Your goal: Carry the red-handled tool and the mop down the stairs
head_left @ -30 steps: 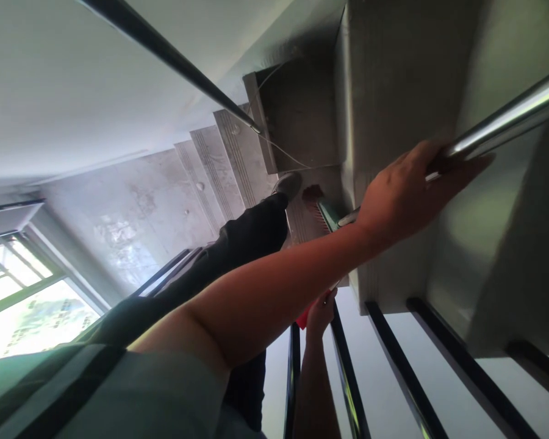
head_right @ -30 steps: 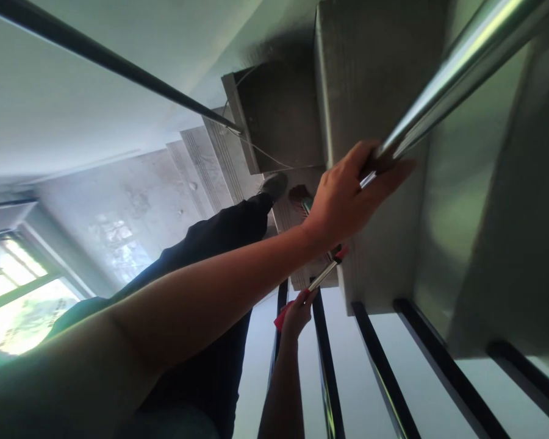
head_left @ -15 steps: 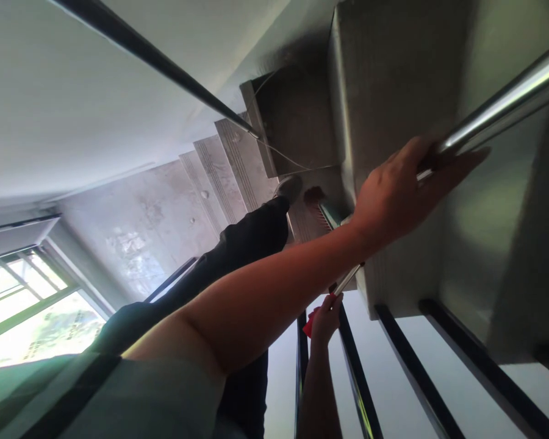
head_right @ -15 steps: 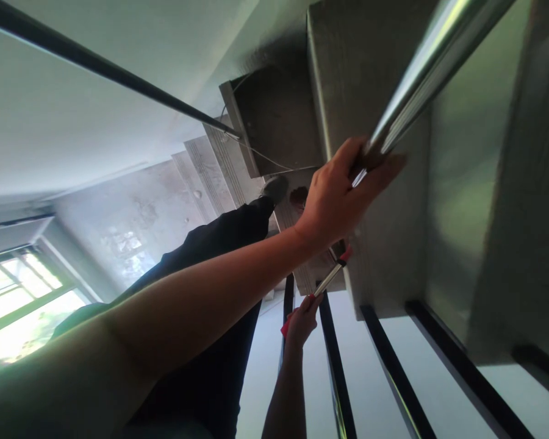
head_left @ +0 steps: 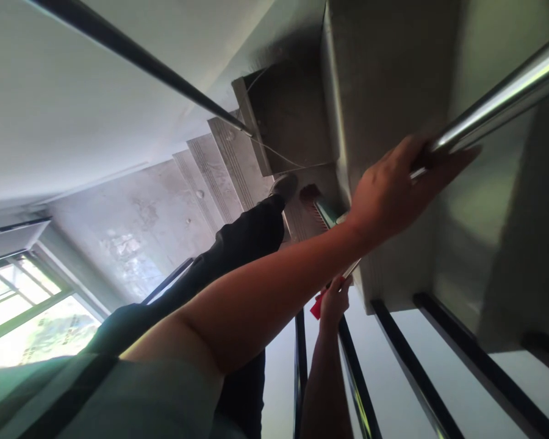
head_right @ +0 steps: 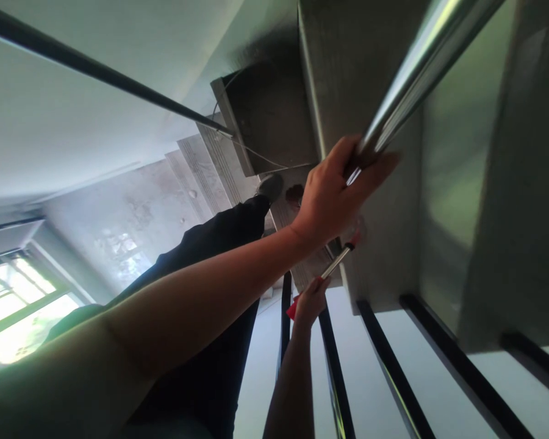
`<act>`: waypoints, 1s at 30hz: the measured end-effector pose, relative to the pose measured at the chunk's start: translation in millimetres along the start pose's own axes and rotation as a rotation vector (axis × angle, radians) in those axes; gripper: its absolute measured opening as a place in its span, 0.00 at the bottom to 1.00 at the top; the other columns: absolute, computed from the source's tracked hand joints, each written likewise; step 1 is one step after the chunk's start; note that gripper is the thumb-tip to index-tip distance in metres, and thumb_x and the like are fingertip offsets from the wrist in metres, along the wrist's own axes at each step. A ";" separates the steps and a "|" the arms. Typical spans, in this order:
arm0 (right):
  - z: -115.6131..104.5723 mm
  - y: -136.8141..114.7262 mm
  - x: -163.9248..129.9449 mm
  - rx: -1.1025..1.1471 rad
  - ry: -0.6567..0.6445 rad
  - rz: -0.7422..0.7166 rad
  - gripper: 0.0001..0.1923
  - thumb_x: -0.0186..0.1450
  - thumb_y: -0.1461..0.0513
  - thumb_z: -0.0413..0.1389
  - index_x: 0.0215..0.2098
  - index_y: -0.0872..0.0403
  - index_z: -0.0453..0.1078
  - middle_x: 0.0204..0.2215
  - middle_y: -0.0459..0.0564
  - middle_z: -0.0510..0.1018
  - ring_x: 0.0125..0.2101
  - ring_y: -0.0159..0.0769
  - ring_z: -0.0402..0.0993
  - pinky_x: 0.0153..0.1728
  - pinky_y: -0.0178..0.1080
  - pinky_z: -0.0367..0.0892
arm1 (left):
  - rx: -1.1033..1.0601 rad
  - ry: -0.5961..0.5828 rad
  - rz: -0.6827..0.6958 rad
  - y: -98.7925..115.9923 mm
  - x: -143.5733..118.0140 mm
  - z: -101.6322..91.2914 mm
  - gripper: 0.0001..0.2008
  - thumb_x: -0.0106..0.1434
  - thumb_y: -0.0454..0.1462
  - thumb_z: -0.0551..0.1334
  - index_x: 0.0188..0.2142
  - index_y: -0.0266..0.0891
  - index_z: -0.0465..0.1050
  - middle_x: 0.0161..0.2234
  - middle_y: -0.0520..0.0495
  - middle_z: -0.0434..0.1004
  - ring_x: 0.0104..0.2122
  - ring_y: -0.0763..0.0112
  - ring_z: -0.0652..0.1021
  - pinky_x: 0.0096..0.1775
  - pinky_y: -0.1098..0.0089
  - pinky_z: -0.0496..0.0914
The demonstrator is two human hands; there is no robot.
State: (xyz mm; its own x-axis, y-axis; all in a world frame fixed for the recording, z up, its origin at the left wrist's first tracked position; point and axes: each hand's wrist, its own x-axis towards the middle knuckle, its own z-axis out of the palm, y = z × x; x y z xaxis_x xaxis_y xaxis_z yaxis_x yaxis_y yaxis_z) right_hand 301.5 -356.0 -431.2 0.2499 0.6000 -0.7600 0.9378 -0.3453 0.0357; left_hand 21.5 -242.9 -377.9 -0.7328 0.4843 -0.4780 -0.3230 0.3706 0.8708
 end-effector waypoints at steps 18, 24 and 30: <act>-22.4 -10.0 -38.0 0.091 -0.096 0.137 0.38 0.66 0.41 0.42 0.67 0.52 0.52 0.11 0.38 0.71 0.12 0.37 0.69 0.19 0.39 0.67 | -0.144 0.076 0.039 2.3 4.9 5.8 0.10 0.68 0.39 0.64 0.32 0.39 0.66 0.33 0.55 0.74 0.35 0.74 0.75 0.36 0.75 0.66; -27.7 -8.2 -37.9 0.055 -0.127 0.136 0.35 0.67 0.44 0.42 0.66 0.53 0.54 0.10 0.37 0.69 0.11 0.36 0.68 0.19 0.38 0.66 | -0.134 0.077 0.044 2.6 4.8 7.6 0.11 0.67 0.39 0.65 0.31 0.39 0.65 0.32 0.55 0.73 0.33 0.75 0.74 0.36 0.74 0.66; -36.2 -11.8 -34.2 0.045 -0.137 0.128 0.37 0.66 0.42 0.43 0.67 0.52 0.53 0.12 0.38 0.71 0.12 0.37 0.70 0.19 0.39 0.68 | -0.128 0.058 0.029 2.7 4.7 7.7 0.08 0.67 0.39 0.65 0.34 0.39 0.69 0.32 0.54 0.73 0.34 0.73 0.74 0.36 0.74 0.65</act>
State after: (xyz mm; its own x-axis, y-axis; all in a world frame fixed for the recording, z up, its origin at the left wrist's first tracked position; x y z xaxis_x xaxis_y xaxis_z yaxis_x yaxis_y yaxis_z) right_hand 290.6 -346.3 -382.1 0.3282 0.4464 -0.8325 0.8880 -0.4463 0.1108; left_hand 21.9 -233.5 -378.7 -0.7749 0.4458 -0.4482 -0.3724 0.2511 0.8935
